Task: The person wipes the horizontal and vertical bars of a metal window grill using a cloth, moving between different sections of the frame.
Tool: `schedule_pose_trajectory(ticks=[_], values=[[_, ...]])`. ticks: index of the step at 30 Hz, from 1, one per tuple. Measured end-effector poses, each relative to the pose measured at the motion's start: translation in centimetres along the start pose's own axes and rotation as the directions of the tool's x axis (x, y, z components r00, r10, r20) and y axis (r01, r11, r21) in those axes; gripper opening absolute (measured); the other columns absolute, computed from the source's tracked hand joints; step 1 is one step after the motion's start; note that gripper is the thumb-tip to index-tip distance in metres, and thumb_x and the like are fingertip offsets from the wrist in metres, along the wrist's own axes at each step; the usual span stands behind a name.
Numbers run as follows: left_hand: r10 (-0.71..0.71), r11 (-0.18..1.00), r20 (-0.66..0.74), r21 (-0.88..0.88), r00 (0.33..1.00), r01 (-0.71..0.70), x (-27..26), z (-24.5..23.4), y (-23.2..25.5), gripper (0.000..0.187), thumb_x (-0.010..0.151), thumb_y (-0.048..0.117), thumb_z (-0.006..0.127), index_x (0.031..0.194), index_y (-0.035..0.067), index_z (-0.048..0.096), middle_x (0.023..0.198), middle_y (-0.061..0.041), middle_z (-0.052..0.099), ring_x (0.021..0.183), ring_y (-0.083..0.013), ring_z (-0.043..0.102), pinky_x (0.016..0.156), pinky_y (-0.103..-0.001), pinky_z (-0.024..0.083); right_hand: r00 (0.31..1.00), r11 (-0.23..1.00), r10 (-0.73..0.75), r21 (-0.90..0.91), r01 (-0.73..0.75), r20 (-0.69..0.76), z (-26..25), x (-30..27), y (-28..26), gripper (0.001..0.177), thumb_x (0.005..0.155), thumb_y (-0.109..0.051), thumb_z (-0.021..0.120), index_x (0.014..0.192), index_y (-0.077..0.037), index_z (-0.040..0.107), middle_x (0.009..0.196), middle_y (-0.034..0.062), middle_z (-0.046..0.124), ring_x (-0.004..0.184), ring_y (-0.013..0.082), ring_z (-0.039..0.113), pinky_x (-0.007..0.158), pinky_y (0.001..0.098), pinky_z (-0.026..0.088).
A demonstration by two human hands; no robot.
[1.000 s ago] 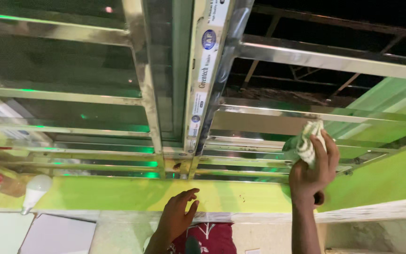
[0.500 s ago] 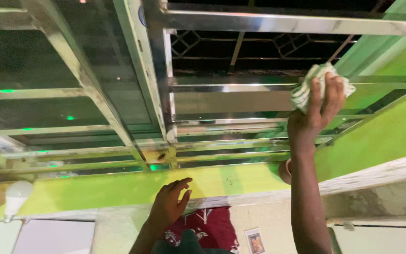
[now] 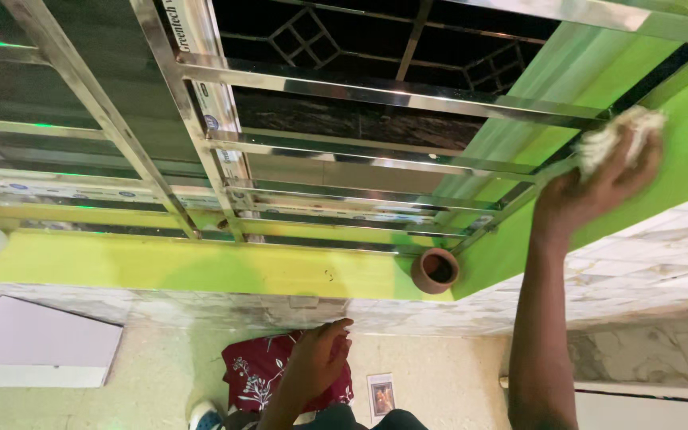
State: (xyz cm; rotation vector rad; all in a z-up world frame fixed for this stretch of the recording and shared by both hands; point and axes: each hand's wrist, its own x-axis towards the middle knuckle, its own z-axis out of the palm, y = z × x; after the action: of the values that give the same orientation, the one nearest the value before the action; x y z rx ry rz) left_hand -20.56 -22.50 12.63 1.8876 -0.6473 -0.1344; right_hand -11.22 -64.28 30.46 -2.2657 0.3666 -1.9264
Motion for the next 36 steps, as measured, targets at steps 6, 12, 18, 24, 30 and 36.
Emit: schedule_pose_trajectory(ticks=[6, 12, 18, 24, 30, 36], values=[[-0.026, 0.996, 0.026, 0.082, 0.999, 0.024, -1.2, 0.5, 2.4, 0.035, 0.091, 0.017, 0.069, 0.123, 0.006, 0.068, 0.093, -0.016, 0.076, 0.088, -0.0366, 0.071, 0.079, -0.046, 0.055, 0.976, 0.997, -0.003, -0.073, 0.019, 0.22, 2.3, -5.5, 0.4, 0.082, 0.094, 0.02, 0.049, 0.169, -0.013, 0.047, 0.171, 0.0213, 0.028, 0.161, 0.0453, 0.029, 0.135, 0.0522, 0.033], [-0.165, 0.98, 0.048, 0.121, 0.985, 0.158, -4.4, -1.5, 1.4, 0.036, 0.093, 0.018, 0.066, 0.126, 0.006, 0.065, 0.096, -0.015, 0.075, 0.088, -0.035, 0.072, 0.076, -0.046, 0.056, 0.947, 0.992, -0.098, -0.048, 0.118, 0.305, 1.8, -7.5, 1.7, 0.073, 0.099, 0.013, 0.058, 0.166, -0.015, 0.05, 0.17, 0.0186, 0.033, 0.159, 0.0459, 0.033, 0.134, 0.0553, 0.03], [-0.201, 0.973, -0.065, 0.1, 0.977, 0.207, -6.7, -1.5, 0.0, 0.038, 0.093, 0.019, 0.065, 0.128, 0.006, 0.065, 0.096, -0.015, 0.076, 0.086, -0.0308, 0.074, 0.073, -0.041, 0.058, 0.912, 0.998, 0.042, 0.02, -0.055, 0.408, 1.1, -16.7, 2.5, 0.093, 0.072, 0.017, 0.054, 0.157, -0.021, 0.056, 0.162, 0.0241, 0.036, 0.151, 0.0474, 0.039, 0.126, 0.048, 0.041], [-0.264, 0.963, -0.051, 0.039, 0.963, 0.266, -6.1, 0.4, 0.8, 0.039, 0.092, 0.021, 0.065, 0.129, 0.009, 0.065, 0.099, -0.015, 0.076, 0.087, -0.0311, 0.075, 0.075, -0.041, 0.06, 0.874, 0.948, 0.099, 0.222, -0.228, 0.476, -2.6, -18.4, 1.1, 0.076, 0.081, 0.015, 0.052, 0.152, -0.01, 0.055, 0.157, 0.0246, 0.047, 0.148, 0.0466, 0.045, 0.123, 0.0507, 0.04], [-0.19, 0.977, -0.034, 0.093, 0.981, 0.193, -4.7, 0.5, 0.6, 0.034, 0.092, 0.02, 0.065, 0.124, 0.008, 0.066, 0.1, -0.017, 0.077, 0.092, -0.0351, 0.074, 0.08, -0.044, 0.058, 0.941, 0.977, -0.032, 0.208, -0.041, 0.337, -2.6, -9.4, -1.1, 0.06, 0.081, 0.012, 0.06, 0.139, -0.004, 0.06, 0.151, 0.022, 0.055, 0.14, 0.0436, 0.052, 0.119, 0.0488, 0.043], [-0.123, 0.99, -0.054, 0.069, 0.991, 0.127, -4.4, -0.3, -0.7, 0.033, 0.091, 0.02, 0.067, 0.121, 0.006, 0.067, 0.101, -0.017, 0.077, 0.094, -0.0359, 0.074, 0.081, -0.045, 0.058, 0.933, 0.963, -0.245, -0.042, 0.265, 0.264, -1.9, -1.6, 0.8, 0.058, 0.084, 0.016, 0.066, 0.138, -0.005, 0.07, 0.146, 0.0134, 0.057, 0.138, 0.0388, 0.053, 0.116, 0.0491, 0.049]])
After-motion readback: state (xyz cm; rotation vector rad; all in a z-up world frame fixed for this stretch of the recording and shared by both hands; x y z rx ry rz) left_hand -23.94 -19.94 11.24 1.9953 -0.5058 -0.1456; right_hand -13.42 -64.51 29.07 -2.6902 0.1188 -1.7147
